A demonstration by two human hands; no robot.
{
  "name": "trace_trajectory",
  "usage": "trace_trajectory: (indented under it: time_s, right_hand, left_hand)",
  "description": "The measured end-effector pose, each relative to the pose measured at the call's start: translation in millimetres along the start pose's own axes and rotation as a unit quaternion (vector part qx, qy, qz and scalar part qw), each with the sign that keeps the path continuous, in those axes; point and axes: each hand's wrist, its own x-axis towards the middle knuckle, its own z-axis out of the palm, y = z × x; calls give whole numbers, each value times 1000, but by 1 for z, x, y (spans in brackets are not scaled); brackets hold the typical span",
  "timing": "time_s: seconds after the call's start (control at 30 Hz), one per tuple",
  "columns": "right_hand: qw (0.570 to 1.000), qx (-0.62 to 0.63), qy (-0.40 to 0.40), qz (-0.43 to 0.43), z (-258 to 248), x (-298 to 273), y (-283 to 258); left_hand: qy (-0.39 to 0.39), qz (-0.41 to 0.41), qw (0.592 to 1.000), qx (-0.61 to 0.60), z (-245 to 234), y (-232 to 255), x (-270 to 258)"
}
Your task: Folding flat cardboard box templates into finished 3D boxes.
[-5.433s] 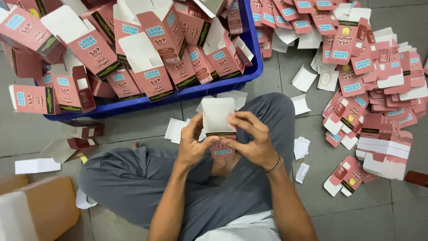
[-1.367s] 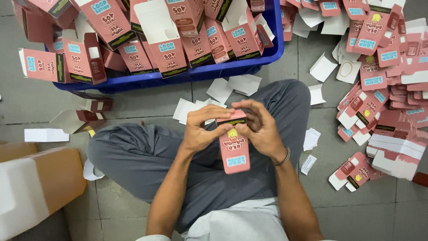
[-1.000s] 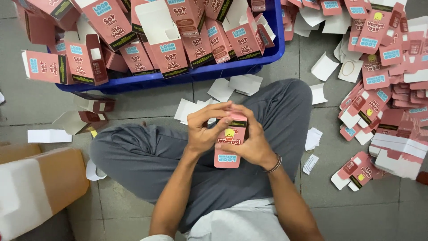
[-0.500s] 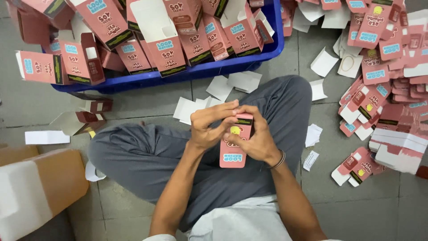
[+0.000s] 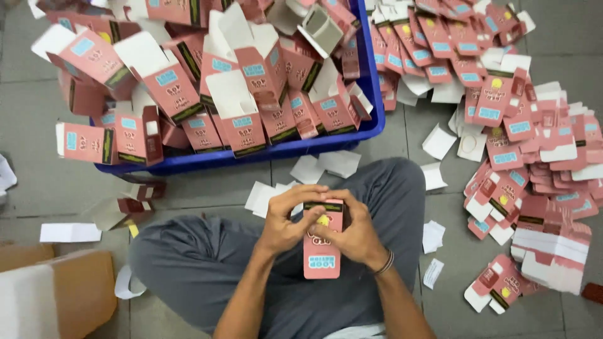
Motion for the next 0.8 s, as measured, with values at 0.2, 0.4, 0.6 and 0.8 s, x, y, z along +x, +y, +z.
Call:
trace_trajectory:
  time_s: [0.2, 0.4, 0.6, 0.8]
  right_hand:
    - [1000, -19, -13, 16, 0, 5, -6]
    - [995, 52, -35, 75, -3, 10, -14]
    - [908, 356, -54, 215, -14, 28, -34]
    - [858, 416, -54, 297, -17, 22, 4]
  left_hand:
    - [-3, 3, 1000, -11, -1, -1, -2]
    - [-42, -45, 998, -9, -6, 11, 1]
    - [-211, 5, 975, 64, -48, 58, 19]
    - [-199, 127, 953, 191, -35, 54, 25]
